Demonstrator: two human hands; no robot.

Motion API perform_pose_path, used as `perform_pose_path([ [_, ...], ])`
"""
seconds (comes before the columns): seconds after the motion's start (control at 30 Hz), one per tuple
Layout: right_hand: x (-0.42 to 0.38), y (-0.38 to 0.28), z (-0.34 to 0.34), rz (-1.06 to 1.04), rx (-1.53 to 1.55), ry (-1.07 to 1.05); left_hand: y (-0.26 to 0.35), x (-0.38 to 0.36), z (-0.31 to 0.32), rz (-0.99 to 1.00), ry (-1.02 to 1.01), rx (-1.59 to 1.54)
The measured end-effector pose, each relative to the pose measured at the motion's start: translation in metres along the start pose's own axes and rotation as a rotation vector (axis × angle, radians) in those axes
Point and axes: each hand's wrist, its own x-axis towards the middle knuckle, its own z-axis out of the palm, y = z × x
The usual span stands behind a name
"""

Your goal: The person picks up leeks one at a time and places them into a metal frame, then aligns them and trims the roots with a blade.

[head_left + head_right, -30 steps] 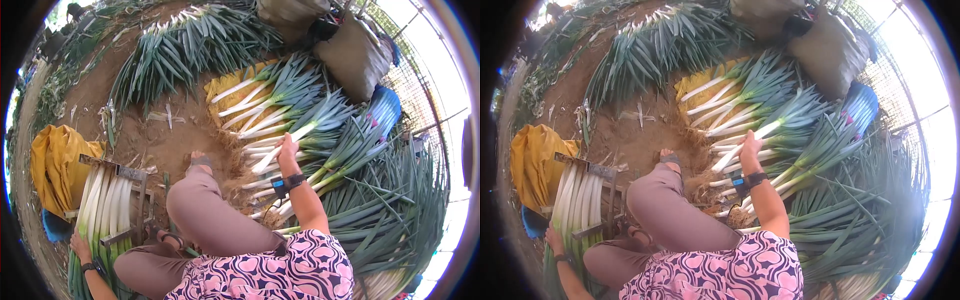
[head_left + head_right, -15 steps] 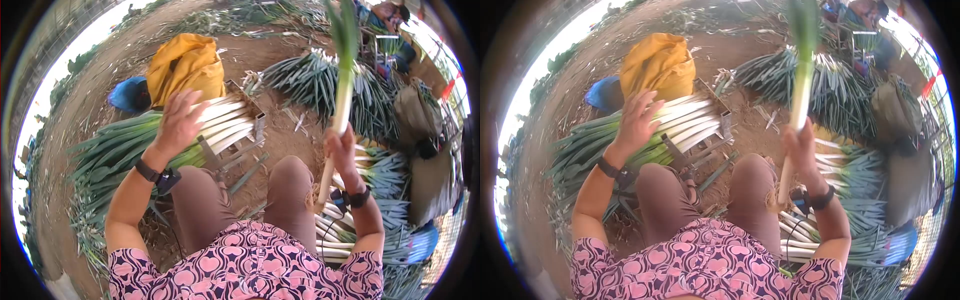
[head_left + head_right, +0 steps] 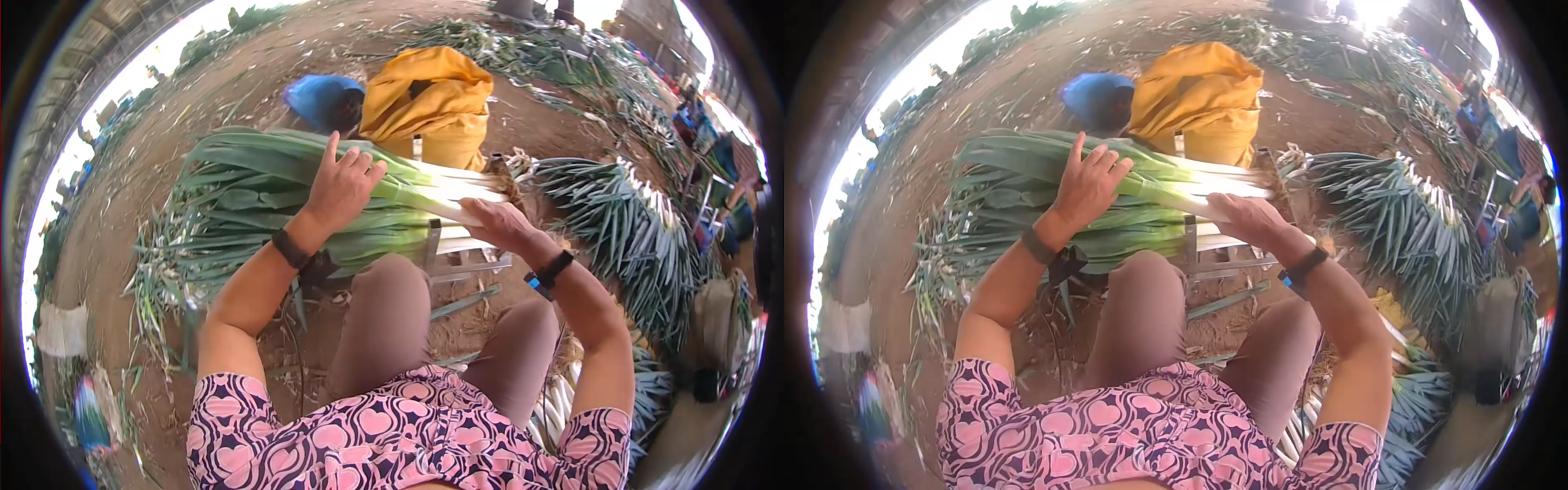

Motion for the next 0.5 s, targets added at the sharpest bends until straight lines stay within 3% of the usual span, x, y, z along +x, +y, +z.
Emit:
perform_pose_path([
  [0.07,0.011,0.011,0.026,-0.077,0.007,0.028,-0.005,-0.018,0.016,-0.029,-0.111,-0.028],
  [0.23,0.014,0.037,0.064,0.129,-0.061,-0.031,-0.005,-0.04,0.052,-0.034,-0.169,0.055],
  [0.3,0.007,0.051,0.082,0.144,-0.074,0.058,0.008,-0.04,0.061,-0.036,-0.229,0.048],
  [0.5,-0.002,0.068,0.106,0.28,-0.119,0.078,0.019,-0.041,0.074,-0.017,-0.152,0.036],
])
